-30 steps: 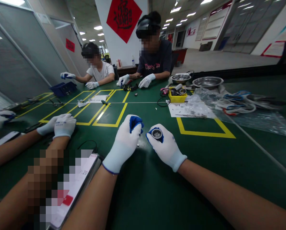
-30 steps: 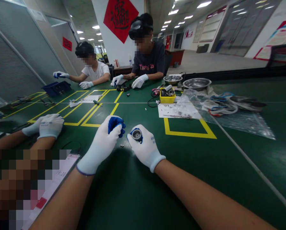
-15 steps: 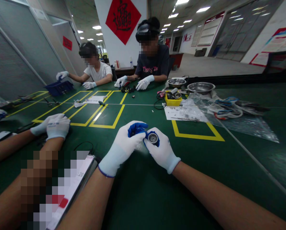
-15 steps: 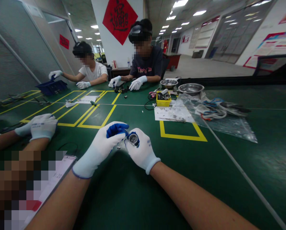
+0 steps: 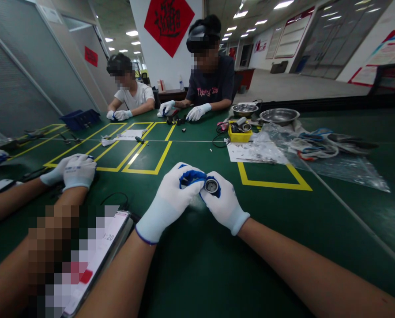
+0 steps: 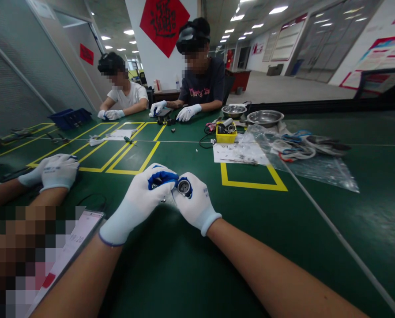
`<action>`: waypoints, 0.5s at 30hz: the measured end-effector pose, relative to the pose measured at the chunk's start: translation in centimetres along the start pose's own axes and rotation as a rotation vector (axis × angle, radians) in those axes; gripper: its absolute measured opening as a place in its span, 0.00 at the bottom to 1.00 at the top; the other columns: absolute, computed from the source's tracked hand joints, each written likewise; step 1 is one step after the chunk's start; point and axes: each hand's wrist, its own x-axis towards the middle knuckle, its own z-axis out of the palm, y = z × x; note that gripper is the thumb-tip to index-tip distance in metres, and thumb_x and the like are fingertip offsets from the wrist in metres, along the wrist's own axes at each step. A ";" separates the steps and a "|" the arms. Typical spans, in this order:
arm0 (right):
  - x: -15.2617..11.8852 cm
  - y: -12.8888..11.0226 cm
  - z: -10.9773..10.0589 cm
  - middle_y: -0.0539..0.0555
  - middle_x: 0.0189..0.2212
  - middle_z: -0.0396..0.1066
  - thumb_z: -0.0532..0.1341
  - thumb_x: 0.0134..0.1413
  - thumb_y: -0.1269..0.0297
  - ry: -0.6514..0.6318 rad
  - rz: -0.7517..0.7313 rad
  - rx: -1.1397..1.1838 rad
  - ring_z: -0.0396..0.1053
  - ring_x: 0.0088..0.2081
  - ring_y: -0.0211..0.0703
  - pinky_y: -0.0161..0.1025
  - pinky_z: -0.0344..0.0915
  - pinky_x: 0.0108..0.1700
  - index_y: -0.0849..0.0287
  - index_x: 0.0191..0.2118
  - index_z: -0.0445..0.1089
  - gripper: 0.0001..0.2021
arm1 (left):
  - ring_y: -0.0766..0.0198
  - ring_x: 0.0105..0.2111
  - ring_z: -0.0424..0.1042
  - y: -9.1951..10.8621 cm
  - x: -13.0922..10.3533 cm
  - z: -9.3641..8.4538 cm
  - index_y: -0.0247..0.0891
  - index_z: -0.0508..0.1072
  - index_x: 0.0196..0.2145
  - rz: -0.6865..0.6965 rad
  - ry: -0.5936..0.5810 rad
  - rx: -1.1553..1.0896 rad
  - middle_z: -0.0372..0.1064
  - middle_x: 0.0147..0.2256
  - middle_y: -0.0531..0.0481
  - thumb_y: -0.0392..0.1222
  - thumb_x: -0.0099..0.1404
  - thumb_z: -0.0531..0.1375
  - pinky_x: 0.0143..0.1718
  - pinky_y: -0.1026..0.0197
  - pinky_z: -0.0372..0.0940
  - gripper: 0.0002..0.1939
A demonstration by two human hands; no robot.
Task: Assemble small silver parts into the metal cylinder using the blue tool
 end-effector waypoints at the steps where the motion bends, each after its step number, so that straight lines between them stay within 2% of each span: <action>1: 0.0 -0.1 0.0 0.52 0.30 0.72 0.62 0.57 0.62 -0.007 -0.004 0.003 0.72 0.34 0.47 0.44 0.69 0.38 0.55 0.32 0.66 0.05 | 0.57 0.45 0.76 0.2 -0.1 0.0 0.37 0.79 0.40 0.008 -0.010 0.027 0.75 0.44 0.47 0.38 0.64 0.64 0.51 0.52 0.71 0.07; 6: -0.2 -0.1 -0.2 0.50 0.29 0.70 0.61 0.56 0.65 -0.075 -0.018 0.024 0.70 0.32 0.45 0.42 0.66 0.35 0.55 0.31 0.65 0.05 | 0.56 0.46 0.73 0.9 -0.4 0.3 0.38 0.81 0.37 0.088 -0.104 0.180 0.73 0.42 0.47 0.37 0.65 0.65 0.53 0.51 0.70 0.03; 10: -0.2 0.3 -0.1 0.49 0.27 0.68 0.60 0.55 0.67 -0.088 -0.048 -0.002 0.68 0.30 0.43 0.40 0.63 0.33 0.55 0.30 0.65 0.04 | 0.55 0.46 0.72 0.9 -0.4 0.4 0.39 0.81 0.38 0.177 -0.116 0.296 0.72 0.42 0.48 0.36 0.66 0.66 0.53 0.49 0.68 0.03; 15: -0.1 0.3 0.0 0.48 0.26 0.67 0.60 0.55 0.67 -0.114 -0.065 -0.022 0.66 0.29 0.41 0.39 0.62 0.32 0.55 0.29 0.63 0.06 | 0.55 0.45 0.71 0.6 -0.3 0.0 0.40 0.82 0.36 0.191 -0.161 0.335 0.72 0.40 0.48 0.37 0.67 0.66 0.51 0.49 0.68 0.03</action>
